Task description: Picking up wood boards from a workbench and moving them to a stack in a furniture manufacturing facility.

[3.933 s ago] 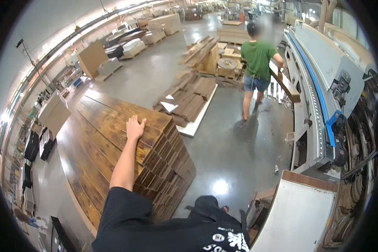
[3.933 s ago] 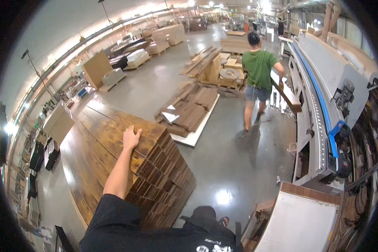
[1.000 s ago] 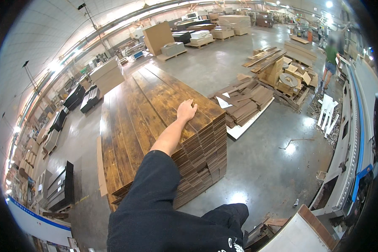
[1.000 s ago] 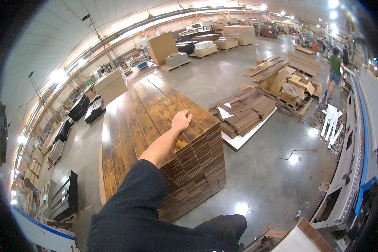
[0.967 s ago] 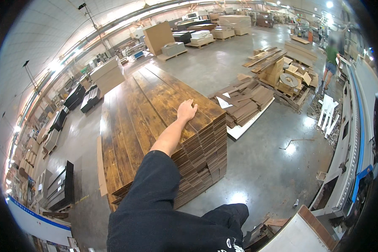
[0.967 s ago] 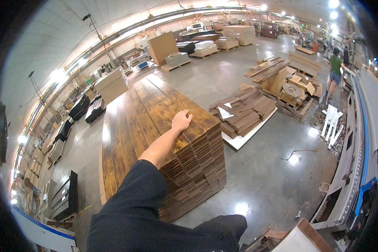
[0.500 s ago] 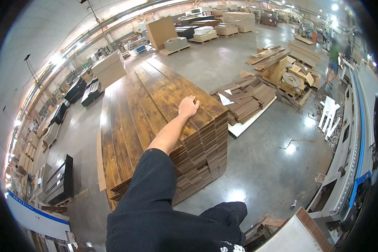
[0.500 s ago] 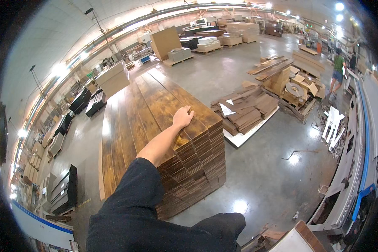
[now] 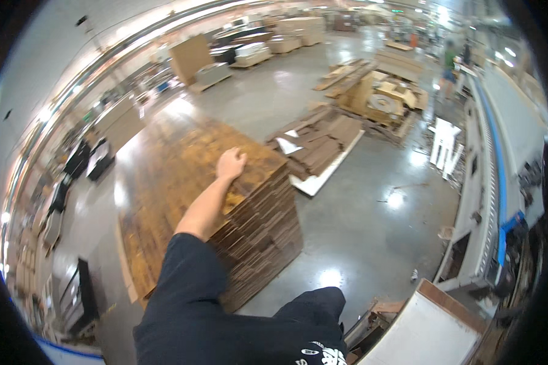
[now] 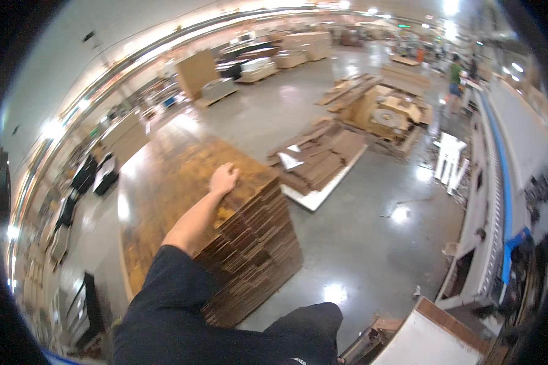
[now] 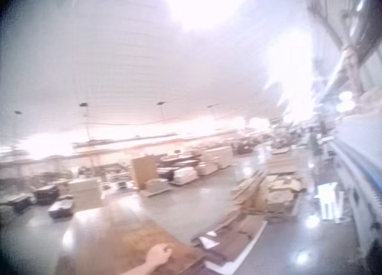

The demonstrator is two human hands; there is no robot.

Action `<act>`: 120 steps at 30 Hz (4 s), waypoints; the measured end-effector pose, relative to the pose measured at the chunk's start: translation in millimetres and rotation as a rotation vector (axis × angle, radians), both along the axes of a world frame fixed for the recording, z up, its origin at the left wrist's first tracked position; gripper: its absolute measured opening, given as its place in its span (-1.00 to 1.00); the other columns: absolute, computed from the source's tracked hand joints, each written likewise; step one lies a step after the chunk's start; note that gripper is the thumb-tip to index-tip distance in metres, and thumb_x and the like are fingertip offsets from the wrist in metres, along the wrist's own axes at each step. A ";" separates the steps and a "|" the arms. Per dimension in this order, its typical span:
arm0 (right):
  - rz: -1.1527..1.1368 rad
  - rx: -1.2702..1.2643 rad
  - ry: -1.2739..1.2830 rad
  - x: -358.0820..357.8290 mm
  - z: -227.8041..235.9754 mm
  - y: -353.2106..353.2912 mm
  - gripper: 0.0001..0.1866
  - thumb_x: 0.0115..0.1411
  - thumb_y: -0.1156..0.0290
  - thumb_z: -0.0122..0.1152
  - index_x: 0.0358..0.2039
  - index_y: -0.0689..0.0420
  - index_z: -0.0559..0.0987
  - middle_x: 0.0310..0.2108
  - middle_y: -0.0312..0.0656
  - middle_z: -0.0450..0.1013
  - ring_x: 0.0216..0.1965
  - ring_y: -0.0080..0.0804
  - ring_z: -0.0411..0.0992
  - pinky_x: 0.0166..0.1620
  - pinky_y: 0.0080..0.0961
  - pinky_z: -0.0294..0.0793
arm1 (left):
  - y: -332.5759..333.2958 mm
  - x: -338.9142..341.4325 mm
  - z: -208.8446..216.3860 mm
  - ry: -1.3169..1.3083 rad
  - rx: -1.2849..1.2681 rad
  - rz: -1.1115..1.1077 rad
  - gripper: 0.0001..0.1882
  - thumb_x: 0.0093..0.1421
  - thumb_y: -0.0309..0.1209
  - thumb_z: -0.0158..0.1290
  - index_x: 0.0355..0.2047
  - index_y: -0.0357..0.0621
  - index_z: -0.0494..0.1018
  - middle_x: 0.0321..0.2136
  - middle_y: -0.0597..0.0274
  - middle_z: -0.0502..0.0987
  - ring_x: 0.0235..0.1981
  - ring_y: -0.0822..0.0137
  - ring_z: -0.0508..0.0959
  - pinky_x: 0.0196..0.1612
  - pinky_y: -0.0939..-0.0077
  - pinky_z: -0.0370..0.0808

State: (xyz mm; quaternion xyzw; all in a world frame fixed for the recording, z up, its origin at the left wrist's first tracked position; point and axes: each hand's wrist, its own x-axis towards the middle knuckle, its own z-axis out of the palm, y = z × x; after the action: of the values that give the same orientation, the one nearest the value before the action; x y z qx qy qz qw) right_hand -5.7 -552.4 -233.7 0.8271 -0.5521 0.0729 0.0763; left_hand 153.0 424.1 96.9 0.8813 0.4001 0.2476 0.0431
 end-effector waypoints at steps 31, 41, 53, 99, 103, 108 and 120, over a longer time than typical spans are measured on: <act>-0.463 -0.162 -0.256 -85.3 -49.4 -10.9 -0.09 0.32 -0.37 0.02 0.39 0.14 0.31 0.41 0.02 0.26 0.39 0.10 0.22 0.42 -0.03 0.18 | -11.2 -0.5 11.5 0.006 -0.113 0.027 -0.44 0.41 -0.13 -0.01 0.26 -0.28 0.47 0.29 -0.07 0.46 0.35 0.02 0.40 0.40 0.21 0.30; -0.499 -0.165 -0.218 -74.1 -27.8 1.5 -0.11 0.33 -0.35 0.03 0.38 0.13 0.33 0.39 0.02 0.27 0.38 0.09 0.24 0.39 -0.03 0.20 | 7.1 -1.4 -1.4 0.018 -0.051 0.000 -0.43 0.40 -0.14 -0.01 0.26 -0.29 0.45 0.25 -0.13 0.49 0.30 -0.05 0.43 0.37 0.17 0.32; -0.488 -0.163 -0.169 -76.6 -38.1 -6.5 -0.14 0.33 -0.33 0.03 0.36 0.11 0.35 0.38 0.02 0.28 0.36 0.07 0.25 0.36 -0.02 0.23 | -6.5 -1.4 7.6 -0.007 -0.099 0.009 -0.41 0.40 -0.15 0.02 0.30 -0.31 0.41 0.23 -0.19 0.49 0.26 -0.10 0.47 0.31 0.15 0.38; -0.412 -0.029 0.081 -56.3 -6.0 9.7 -0.32 0.43 -0.19 0.03 0.36 0.00 0.37 0.38 -0.08 0.28 0.40 -0.15 0.26 0.34 -0.09 0.30 | 5.4 -4.2 2.8 0.051 -0.075 0.037 -0.40 0.40 -0.07 0.01 0.26 -0.26 0.45 0.23 -0.13 0.50 0.26 -0.10 0.47 0.29 0.12 0.39; -0.422 -0.066 0.141 -60.4 -11.0 5.9 -0.28 0.42 -0.30 -0.09 0.37 -0.08 0.37 0.40 -0.19 0.27 0.41 -0.18 0.24 0.32 -0.12 0.31 | -8.8 0.1 9.8 0.057 -0.079 0.042 -0.43 0.41 -0.09 0.00 0.25 -0.25 0.47 0.23 -0.12 0.51 0.26 -0.09 0.47 0.30 0.13 0.39; -0.418 -0.073 0.155 -61.0 -10.2 5.9 -0.32 0.43 -0.27 -0.07 0.36 -0.11 0.38 0.41 -0.19 0.26 0.39 -0.21 0.26 0.33 -0.15 0.32 | -13.8 1.7 14.2 0.066 -0.100 0.050 -0.44 0.42 -0.11 -0.01 0.24 -0.26 0.48 0.23 -0.11 0.51 0.26 -0.08 0.47 0.30 0.14 0.39; -0.423 -0.045 0.134 -57.8 -3.2 7.6 -0.33 0.44 -0.27 -0.07 0.37 -0.15 0.36 0.42 -0.22 0.25 0.40 -0.25 0.26 0.33 -0.15 0.31 | -4.5 -0.9 11.1 0.074 -0.130 0.059 -0.43 0.43 -0.11 -0.02 0.26 -0.29 0.45 0.26 -0.11 0.49 0.29 -0.07 0.45 0.32 0.14 0.37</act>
State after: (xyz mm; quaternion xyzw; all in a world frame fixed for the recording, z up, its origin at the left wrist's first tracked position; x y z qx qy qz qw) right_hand -63.5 -544.8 -236.9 0.6939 -0.7053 0.0124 0.1448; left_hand 152.1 419.6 108.0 0.8730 0.4427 0.1894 0.0780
